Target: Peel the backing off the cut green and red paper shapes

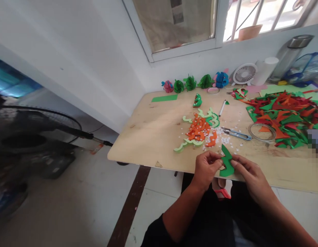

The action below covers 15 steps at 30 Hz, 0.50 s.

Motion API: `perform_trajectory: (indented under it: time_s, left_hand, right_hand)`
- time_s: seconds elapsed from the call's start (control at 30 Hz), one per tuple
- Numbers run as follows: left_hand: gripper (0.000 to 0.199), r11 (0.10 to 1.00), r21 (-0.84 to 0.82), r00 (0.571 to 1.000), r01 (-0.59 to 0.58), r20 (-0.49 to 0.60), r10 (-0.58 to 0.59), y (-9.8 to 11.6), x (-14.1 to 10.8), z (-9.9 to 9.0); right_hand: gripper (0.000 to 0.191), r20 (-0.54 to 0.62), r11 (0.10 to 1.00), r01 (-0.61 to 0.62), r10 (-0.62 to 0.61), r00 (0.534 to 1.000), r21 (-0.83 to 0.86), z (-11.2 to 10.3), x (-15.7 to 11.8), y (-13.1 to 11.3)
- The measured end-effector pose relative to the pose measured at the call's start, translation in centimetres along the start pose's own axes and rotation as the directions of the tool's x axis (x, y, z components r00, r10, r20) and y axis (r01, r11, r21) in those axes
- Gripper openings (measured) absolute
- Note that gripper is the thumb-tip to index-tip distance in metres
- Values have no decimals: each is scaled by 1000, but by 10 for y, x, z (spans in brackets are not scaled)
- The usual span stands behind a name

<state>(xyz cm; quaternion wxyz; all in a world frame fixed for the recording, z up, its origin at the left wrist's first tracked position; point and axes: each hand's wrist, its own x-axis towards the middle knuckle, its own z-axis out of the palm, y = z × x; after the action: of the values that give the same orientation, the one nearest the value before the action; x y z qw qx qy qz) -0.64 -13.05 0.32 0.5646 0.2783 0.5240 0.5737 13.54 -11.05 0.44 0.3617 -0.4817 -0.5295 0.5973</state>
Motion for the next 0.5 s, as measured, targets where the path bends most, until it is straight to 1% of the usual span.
perform_trajectory:
  time_s: [0.07, 0.1, 0.2, 0.27, 0.33, 0.37, 0.4, 0.43, 0.5]
  left_hand:
    - [6, 996, 90, 1000, -7, 2, 7, -4, -1, -4]
    - [5, 989, 144, 1000, -23, -7, 25, -5, -1, -6]
    - [1, 937, 330, 992, -113, -12, 123, -5, -2, -7]
    - [5, 875, 447, 978, -187, 4, 207, -4, -3, -6]
    - [8, 814, 528, 960, -245, 14, 280, -2, -3, -5]
    - [8, 798, 543, 954, -260, 17, 299, -2, -2, -4]
    - [8, 803, 535, 955, -262, 21, 297, -1, -1, -4]
    - [8, 827, 504, 962, -248, 27, 272, -1, 0, -4]
    - [6, 896, 404, 982, -183, 40, 182, -1, 3, -3]
  right_hand:
    - [27, 69, 1000, -17, 18, 997, -16, 3, 2, 0]
    - [26, 85, 999, -25, 28, 996, -34, 4, 3, 0]
    - [23, 53, 991, -18, 25, 998, -129, 8, 6, 5]
    - [20, 20, 978, 3, 1, 1000, -207, 8, 7, 8]
    - [19, 15, 969, 18, -14, 1000, -246, 7, 7, 8]
    - [19, 21, 971, 18, -13, 1000, -240, 6, 8, 7]
    - [21, 33, 976, 11, -4, 999, -216, 6, 8, 6]
    - [23, 50, 984, -2, 11, 999, -180, 5, 8, 4]
    - [27, 85, 994, -47, 55, 995, -95, 3, 9, 1]
